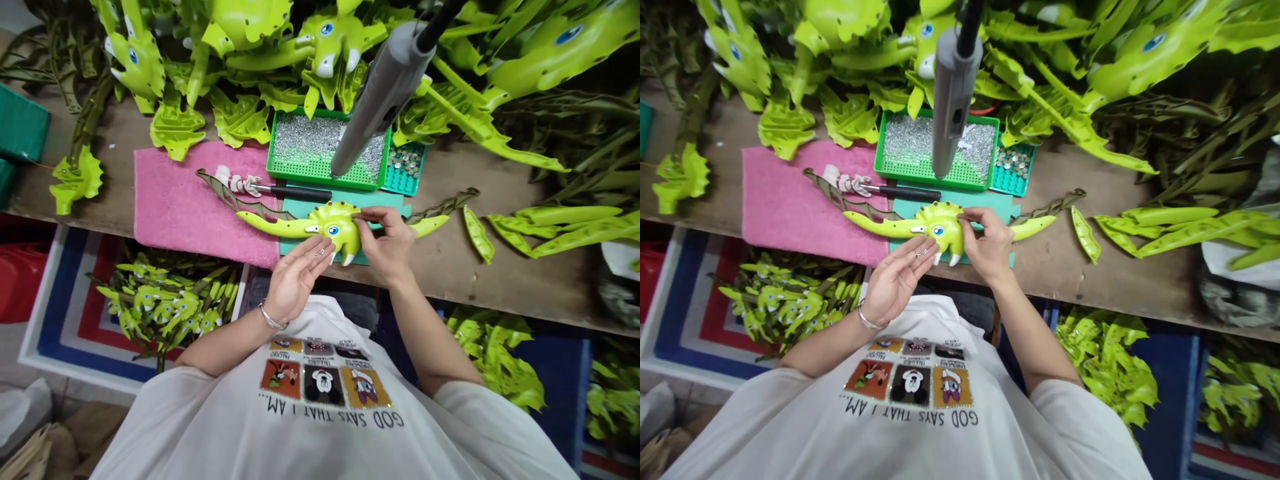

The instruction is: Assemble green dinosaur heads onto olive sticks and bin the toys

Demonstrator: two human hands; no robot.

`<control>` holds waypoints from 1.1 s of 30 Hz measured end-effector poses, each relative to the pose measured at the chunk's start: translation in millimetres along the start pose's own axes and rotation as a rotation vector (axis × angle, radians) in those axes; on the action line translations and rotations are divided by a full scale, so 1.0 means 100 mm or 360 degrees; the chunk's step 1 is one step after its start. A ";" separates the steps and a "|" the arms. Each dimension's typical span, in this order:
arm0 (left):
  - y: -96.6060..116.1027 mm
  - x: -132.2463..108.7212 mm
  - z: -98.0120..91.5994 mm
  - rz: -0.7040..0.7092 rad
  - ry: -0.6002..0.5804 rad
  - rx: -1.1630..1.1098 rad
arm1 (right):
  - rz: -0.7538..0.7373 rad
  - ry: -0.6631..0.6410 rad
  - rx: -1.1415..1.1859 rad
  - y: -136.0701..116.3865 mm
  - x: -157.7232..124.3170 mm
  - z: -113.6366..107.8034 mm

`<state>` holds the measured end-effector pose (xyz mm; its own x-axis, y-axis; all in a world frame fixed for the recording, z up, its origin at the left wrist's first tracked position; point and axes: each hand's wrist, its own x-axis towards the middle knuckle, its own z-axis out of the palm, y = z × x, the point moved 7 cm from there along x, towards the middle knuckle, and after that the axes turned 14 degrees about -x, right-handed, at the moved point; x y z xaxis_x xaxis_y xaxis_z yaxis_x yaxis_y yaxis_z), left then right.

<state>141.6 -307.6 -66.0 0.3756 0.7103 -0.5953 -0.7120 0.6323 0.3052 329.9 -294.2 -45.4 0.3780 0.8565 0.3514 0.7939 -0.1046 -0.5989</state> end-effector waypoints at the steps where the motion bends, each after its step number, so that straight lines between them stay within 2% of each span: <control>1: 0.00 0.01 0.00 -0.0001 -0.0001 -0.0006 | -0.0032 -0.0001 -0.0038 -0.01 0.00 -0.01; 5: -0.01 0.02 0.02 -0.0014 0.0003 -0.0054 | -0.0182 0.0023 -0.0137 -0.10 -0.04 -0.07; 8: -0.01 0.02 0.02 -0.0030 0.0018 -0.0107 | -0.0388 0.0080 -0.0174 -0.31 -0.11 -0.14; 11: -0.01 0.02 0.02 -0.0038 0.0037 -0.0142 | -0.0653 -0.0007 -0.0091 -0.57 -0.22 -0.14; 13: -0.01 0.01 0.01 -0.0036 0.0047 -0.0147 | -0.0747 -0.0100 -0.0075 -0.68 -0.27 -0.09; 20: 0.04 -0.01 -0.05 -0.0002 0.0074 -0.0177 | -0.0869 -0.0232 -0.0072 -0.78 -0.30 0.02; 23: 0.10 -0.01 -0.06 0.0045 0.0076 -0.0207 | -0.0791 -0.0117 -0.0033 -0.76 -0.22 0.07; 27: 0.17 0.00 -0.11 0.0076 0.0118 -0.0210 | -0.0811 0.0079 -0.0261 -0.72 -0.15 0.20; 30: 0.17 0.00 -0.13 0.0057 0.0132 -0.0198 | -0.0841 0.0115 -0.0397 -0.71 -0.15 0.27; 33: 0.17 0.00 -0.14 0.0043 0.0141 -0.0205 | -0.0830 0.0139 -0.0373 -0.69 -0.18 0.27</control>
<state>121.2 -300.9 -70.7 0.3060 0.6928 -0.6530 -0.7935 0.5646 0.2272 255.2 -288.5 -30.1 -0.0616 0.7811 0.6214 0.9663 0.2025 -0.1588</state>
